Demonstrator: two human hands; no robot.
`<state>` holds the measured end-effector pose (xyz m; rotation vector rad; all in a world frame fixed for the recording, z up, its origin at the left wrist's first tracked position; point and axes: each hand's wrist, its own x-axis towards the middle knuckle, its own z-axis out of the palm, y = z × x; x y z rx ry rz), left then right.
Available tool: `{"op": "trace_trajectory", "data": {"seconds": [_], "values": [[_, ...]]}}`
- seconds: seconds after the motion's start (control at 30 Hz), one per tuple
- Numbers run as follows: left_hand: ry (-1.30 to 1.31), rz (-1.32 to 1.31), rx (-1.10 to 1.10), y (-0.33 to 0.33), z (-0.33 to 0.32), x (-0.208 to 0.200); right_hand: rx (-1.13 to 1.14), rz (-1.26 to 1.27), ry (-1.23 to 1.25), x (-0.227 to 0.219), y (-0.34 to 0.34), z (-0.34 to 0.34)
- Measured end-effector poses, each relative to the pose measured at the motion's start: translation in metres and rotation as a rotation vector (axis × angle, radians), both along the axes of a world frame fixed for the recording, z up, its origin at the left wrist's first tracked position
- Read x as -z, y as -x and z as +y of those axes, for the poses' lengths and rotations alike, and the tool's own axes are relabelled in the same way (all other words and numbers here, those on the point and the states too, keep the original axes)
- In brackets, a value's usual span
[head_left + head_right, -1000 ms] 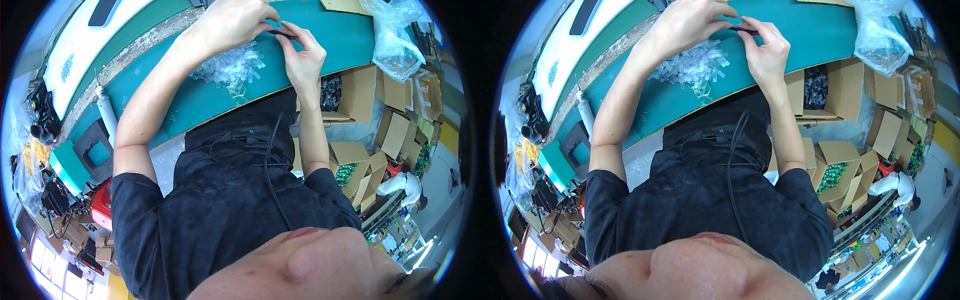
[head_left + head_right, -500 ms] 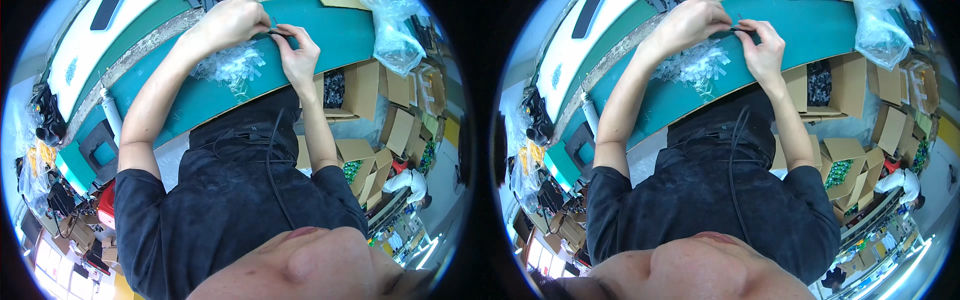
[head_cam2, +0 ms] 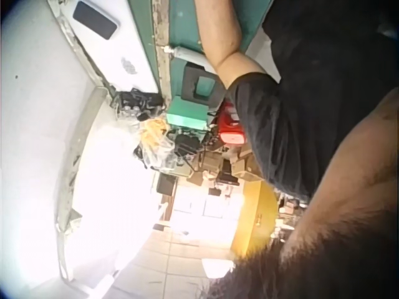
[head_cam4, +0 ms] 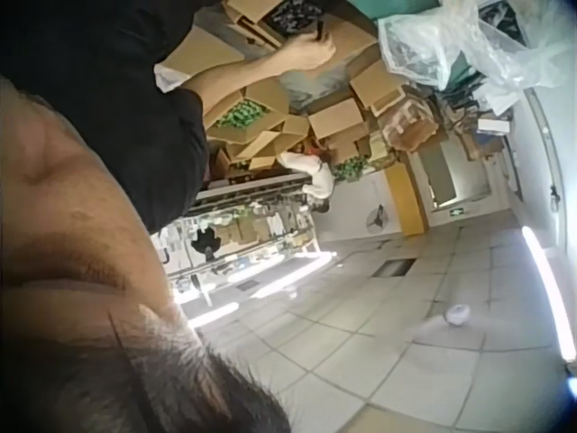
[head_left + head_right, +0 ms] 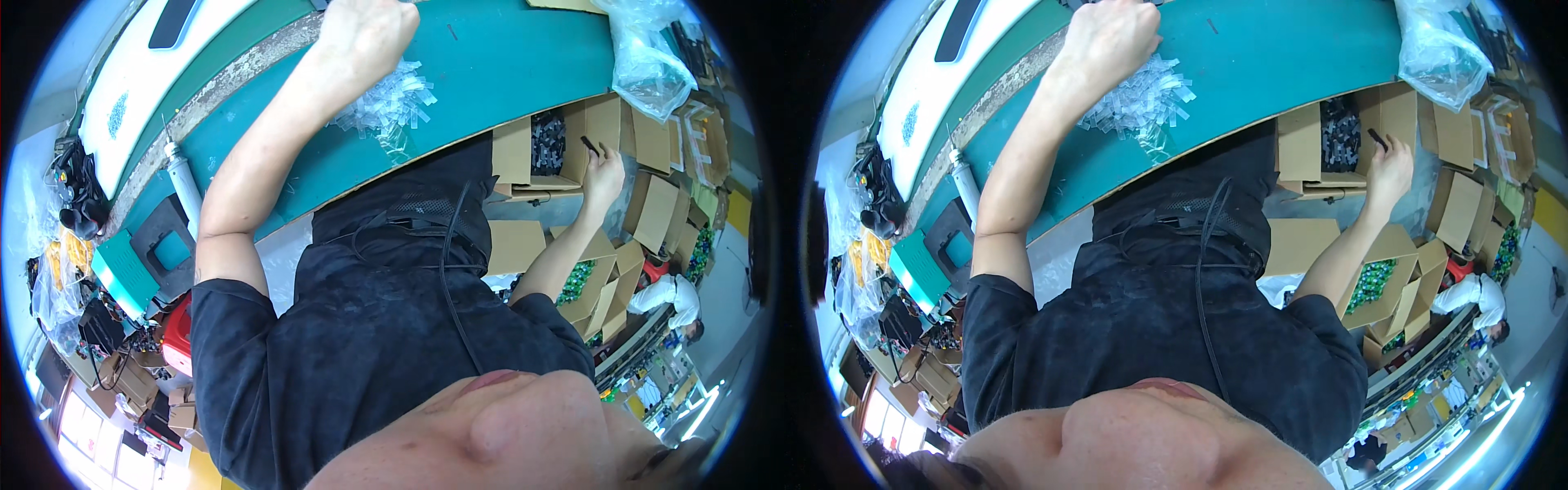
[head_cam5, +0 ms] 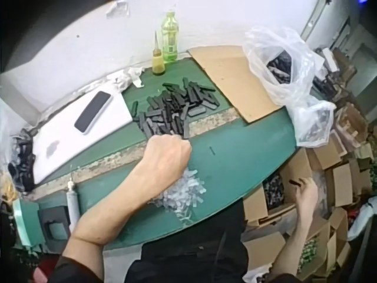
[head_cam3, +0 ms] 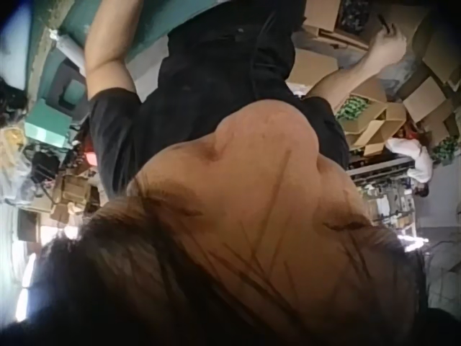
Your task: Assembling small plastic parts into electronic component housings at a workbench.
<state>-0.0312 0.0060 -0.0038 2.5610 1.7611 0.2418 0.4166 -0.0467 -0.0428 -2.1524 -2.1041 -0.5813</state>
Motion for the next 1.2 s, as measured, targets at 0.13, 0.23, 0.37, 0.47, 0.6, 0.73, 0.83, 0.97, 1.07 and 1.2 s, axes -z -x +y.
{"op": "trace_trajectory", "data": {"seconds": [0.13,0.23,0.37,0.47,0.6,0.73,0.83,0.97,1.07,1.2], "values": [[0.043,0.09,-0.069,-0.017,-0.004,0.009,-0.049,0.757,-0.119,-0.026,0.053,0.012],[0.065,0.108,-0.059,-0.021,-0.004,0.009,-0.37,0.934,-0.131,-0.045,0.135,0.042],[-0.008,0.1,-0.008,-0.016,-0.004,0.012,-0.86,0.664,-0.089,-0.031,0.223,0.111],[-0.113,0.055,0.091,-0.016,-0.002,0.011,-0.728,0.137,0.111,0.018,0.247,0.174],[-0.077,0.06,0.123,-0.015,-0.008,0.002,-1.105,0.265,-0.029,0.005,0.279,0.198],[-0.096,0.107,0.101,-0.021,-0.011,0.009,-1.103,0.113,0.039,0.001,0.288,0.211],[-0.144,0.076,0.1,-0.016,-0.006,0.014,-1.122,0.08,0.029,0.004,0.289,0.222],[-0.125,-0.083,0.019,0.001,0.013,0.025,-1.132,0.273,-0.054,-0.005,0.284,0.216],[-0.224,-0.459,0.089,0.022,0.022,0.008,-0.827,1.123,0.191,-0.032,0.281,0.175],[0.441,-1.29,-0.054,0.016,0.02,-0.036,-0.554,1.838,0.304,-0.036,0.254,0.125]]}}
